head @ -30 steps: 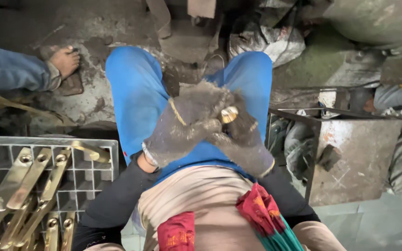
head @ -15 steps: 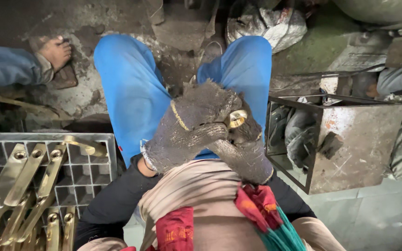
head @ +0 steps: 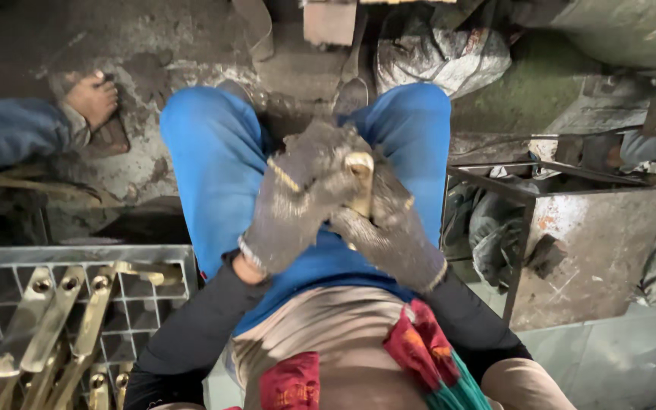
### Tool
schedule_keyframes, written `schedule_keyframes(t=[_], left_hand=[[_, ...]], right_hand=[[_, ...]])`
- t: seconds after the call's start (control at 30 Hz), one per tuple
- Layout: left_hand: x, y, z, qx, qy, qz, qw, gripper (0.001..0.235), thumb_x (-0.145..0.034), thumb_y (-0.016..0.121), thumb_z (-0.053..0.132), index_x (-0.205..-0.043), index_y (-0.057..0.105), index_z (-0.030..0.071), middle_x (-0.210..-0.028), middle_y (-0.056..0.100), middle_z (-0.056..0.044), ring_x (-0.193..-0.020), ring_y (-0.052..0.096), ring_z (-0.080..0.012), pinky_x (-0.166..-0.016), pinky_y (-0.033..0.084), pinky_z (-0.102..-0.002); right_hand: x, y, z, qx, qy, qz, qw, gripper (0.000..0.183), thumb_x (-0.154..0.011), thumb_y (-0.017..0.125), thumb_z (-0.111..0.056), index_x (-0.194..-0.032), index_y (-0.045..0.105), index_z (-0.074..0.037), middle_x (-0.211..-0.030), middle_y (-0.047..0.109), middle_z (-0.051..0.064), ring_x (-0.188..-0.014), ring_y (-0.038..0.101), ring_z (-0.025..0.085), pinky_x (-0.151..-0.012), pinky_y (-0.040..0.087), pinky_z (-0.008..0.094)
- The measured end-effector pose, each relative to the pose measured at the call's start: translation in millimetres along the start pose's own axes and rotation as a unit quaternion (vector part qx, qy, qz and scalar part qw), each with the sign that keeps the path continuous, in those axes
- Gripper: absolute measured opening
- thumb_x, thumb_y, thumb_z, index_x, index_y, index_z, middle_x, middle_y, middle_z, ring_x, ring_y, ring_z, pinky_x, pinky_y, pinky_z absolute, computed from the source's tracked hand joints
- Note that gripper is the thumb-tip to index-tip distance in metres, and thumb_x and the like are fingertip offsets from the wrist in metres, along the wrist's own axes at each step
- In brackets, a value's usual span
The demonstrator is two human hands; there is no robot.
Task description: The person uses a tool to scrape and smooth the surfaces of a metal part while holding it by hand, occasionally rotating it to reach all sides.
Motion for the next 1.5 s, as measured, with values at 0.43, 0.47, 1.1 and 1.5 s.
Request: schedule_keyframes(t=[0.43,0.47,1.1,1.5], left_hand=[[-99,-37,-194,-0.309,0.148,0.032,0.939,0.045,-0.08,0.062,0.002,-0.125,0.066,0.001,-0.115,0.07,-0.022,-0.108,0.064,-0.0429,-0.096,0.051,-0.049],[-101,-33,-204,-0.317,0.124,0.03,0.94,0.042,-0.081,0.063,0.002,-0.123,0.067,0.001,-0.113,0.07,-0.022,-0.108,0.064,-0.0428,-0.096,0.05,-0.05],[-122,-41,-196,-0.362,0.114,0.083,0.921,0.031,-0.078,0.068,0.004,-0.108,0.069,0.001,-0.099,0.069,-0.023,-0.097,0.063,-0.044,-0.083,0.05,-0.048],[-39,-16,-59,0.099,-0.03,0.025,0.994,0.022,-0.1,0.063,0.003,-0.12,0.072,-0.001,-0.117,0.072,-0.019,-0.105,0.066,-0.0261,-0.091,0.054,-0.034]], right_hand=[[-97,48,159,-0.457,0.155,-0.012,0.876,0.021,-0.103,0.063,-0.001,-0.123,0.059,-0.003,-0.102,0.064,0.001,-0.089,0.066,0.014,-0.078,0.059,0.034],[-100,49,165,-0.492,0.122,-0.026,0.862,0.011,-0.105,0.064,0.0,-0.116,0.061,-0.003,-0.094,0.063,0.001,-0.084,0.069,0.017,-0.076,0.06,0.037],[-131,44,151,-0.268,0.145,-0.032,0.952,0.014,-0.097,0.066,-0.006,-0.11,0.066,-0.003,-0.093,0.066,0.002,-0.079,0.062,0.009,-0.066,0.052,0.028],[-39,7,66,0.054,-0.02,0.027,0.998,0.054,-0.093,0.072,-0.017,-0.14,0.049,-0.001,-0.117,0.066,0.018,-0.101,0.067,0.031,-0.083,0.054,0.037]])
Point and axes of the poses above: each hand's wrist, its own x-axis away from the middle knuckle, its own y-axis out of the palm, z = x × y, the point moved 2 cm from there along -x, towards the middle knuckle
